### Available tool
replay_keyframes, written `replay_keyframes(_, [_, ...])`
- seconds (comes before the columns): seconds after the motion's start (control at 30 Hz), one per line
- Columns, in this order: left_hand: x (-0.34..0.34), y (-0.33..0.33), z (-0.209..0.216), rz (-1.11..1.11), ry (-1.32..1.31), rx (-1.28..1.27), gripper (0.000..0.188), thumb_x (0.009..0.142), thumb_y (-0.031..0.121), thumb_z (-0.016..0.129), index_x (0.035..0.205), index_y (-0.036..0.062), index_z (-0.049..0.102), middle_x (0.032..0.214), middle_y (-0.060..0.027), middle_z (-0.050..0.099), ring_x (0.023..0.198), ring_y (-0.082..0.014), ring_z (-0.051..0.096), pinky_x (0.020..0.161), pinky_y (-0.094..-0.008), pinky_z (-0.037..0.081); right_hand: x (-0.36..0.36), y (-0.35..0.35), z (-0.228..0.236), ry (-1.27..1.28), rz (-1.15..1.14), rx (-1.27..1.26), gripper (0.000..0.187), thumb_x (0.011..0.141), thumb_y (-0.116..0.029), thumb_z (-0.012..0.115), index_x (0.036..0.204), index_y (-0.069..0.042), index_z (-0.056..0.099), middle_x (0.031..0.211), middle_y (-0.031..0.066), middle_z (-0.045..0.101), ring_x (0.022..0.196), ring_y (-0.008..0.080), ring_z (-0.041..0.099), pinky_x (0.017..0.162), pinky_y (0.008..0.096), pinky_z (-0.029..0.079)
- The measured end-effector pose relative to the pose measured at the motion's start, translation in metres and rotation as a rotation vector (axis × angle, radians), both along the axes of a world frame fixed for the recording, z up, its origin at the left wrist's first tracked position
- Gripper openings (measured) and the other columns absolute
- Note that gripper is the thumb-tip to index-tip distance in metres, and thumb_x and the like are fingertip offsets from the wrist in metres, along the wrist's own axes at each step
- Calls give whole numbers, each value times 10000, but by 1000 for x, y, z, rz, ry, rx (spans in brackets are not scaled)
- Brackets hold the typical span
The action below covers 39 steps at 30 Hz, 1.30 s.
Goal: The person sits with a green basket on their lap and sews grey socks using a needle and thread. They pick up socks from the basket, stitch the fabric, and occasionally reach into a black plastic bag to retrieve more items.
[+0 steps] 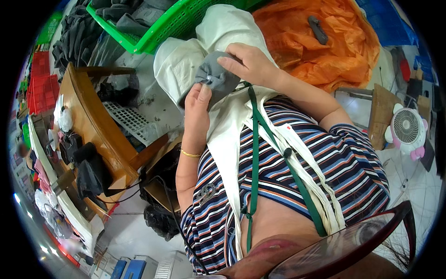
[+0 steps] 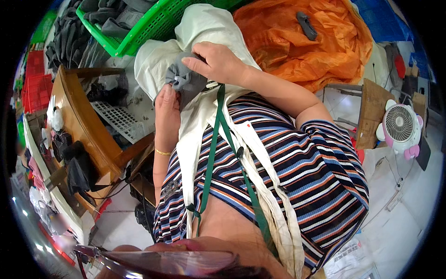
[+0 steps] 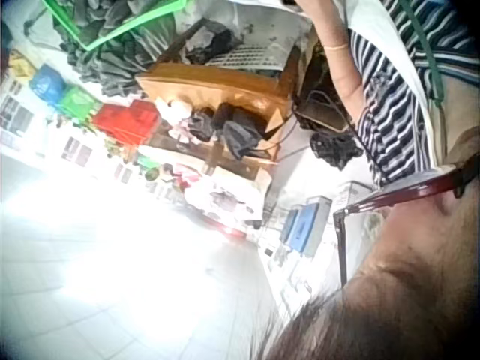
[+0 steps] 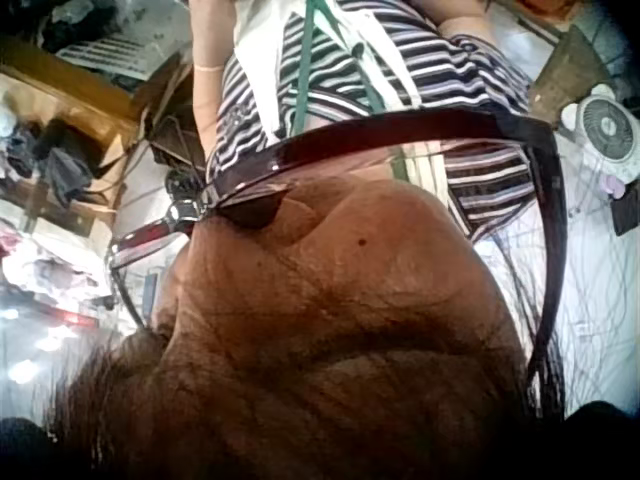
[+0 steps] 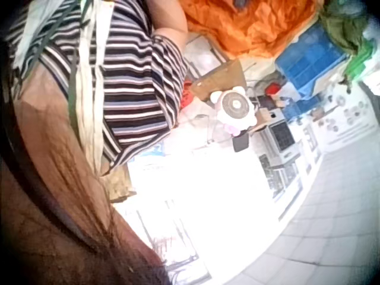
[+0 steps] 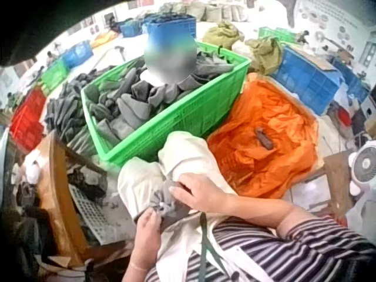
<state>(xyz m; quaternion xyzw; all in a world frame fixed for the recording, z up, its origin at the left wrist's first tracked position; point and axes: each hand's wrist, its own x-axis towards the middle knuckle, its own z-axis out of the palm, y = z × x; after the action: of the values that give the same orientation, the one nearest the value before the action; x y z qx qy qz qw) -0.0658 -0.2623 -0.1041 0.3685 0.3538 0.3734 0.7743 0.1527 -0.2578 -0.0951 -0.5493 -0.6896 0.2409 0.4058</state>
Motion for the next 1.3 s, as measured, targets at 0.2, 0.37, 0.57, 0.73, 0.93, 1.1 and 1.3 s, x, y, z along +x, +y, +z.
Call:
replay_keyframes(0.2, [9, -4, 11, 43, -1, -23, 250, 950, 99, 632, 1167, -23, 628, 1093, -76, 689, 987, -124, 623, 937, -266, 451, -6, -9, 5, -27, 4, -12, 385, 932, -358, 620, 841, 13, 577, 809, 205, 601, 749, 376, 592, 678, 430, 473])
replay_keyframes(0.37, [-3, -2, 3, 26, -51, -44, 236, 916, 43, 633, 1137, -39, 641, 1089, -90, 698, 976, -142, 646, 928, -283, 472, -4, -8, -3, 35, 55, -114, 308, 925, -300, 636, 910, 8, 616, 854, 203, 621, 778, 365, 608, 700, 413, 485])
replay_keyframes(0.57, [4, 4, -7, -21, 330, 92, 229, 883, 8, 616, 1105, -30, 655, 1053, -53, 694, 918, -103, 619, 864, -263, 478, 6, -6, 0, -76, 2, 223, 323, 875, -270, 689, 1052, -10, 617, 940, 168, 605, 854, 338, 594, 747, 385, 484])
replay_keyframes(0.73, [14, -3, -32, -41, 432, 293, 106, 883, 65, 685, 853, 0, 606, 776, 42, 582, 724, -39, 456, 621, -226, 402, -8, -2, -19, -286, 239, 314, 293, 825, -326, 679, 777, -62, 560, 786, 136, 557, 779, 346, 581, 700, 439, 477])
replay_keyframes(0.93, [23, -10, -16, -3, 238, 182, 200, 922, 49, 671, 772, 38, 539, 757, 64, 536, 675, -15, 408, 598, -189, 350, -3, -12, -24, 9, 88, 239, 235, 799, -234, 694, 773, -47, 553, 776, 126, 551, 749, 328, 576, 657, 423, 485])
replay_keyframes(1.1, [21, -5, -26, -9, 263, 355, 265, 940, 102, 676, 745, 40, 508, 745, 56, 509, 680, -29, 395, 597, -201, 350, 3, -24, -13, -16, 28, 341, 261, 808, -267, 733, 895, -45, 626, 879, 141, 588, 843, 329, 585, 713, 385, 489])
replay_keyframes(1.3, [31, 1, -15, -114, 722, 1078, 227, 894, 110, 693, 794, -24, 538, 704, -179, 490, 653, -367, 471, 602, -427, 378, 34, -36, -32, 233, 35, -334, 508, 910, -495, 640, 859, 10, 658, 851, 207, 643, 797, 316, 627, 712, 386, 486])
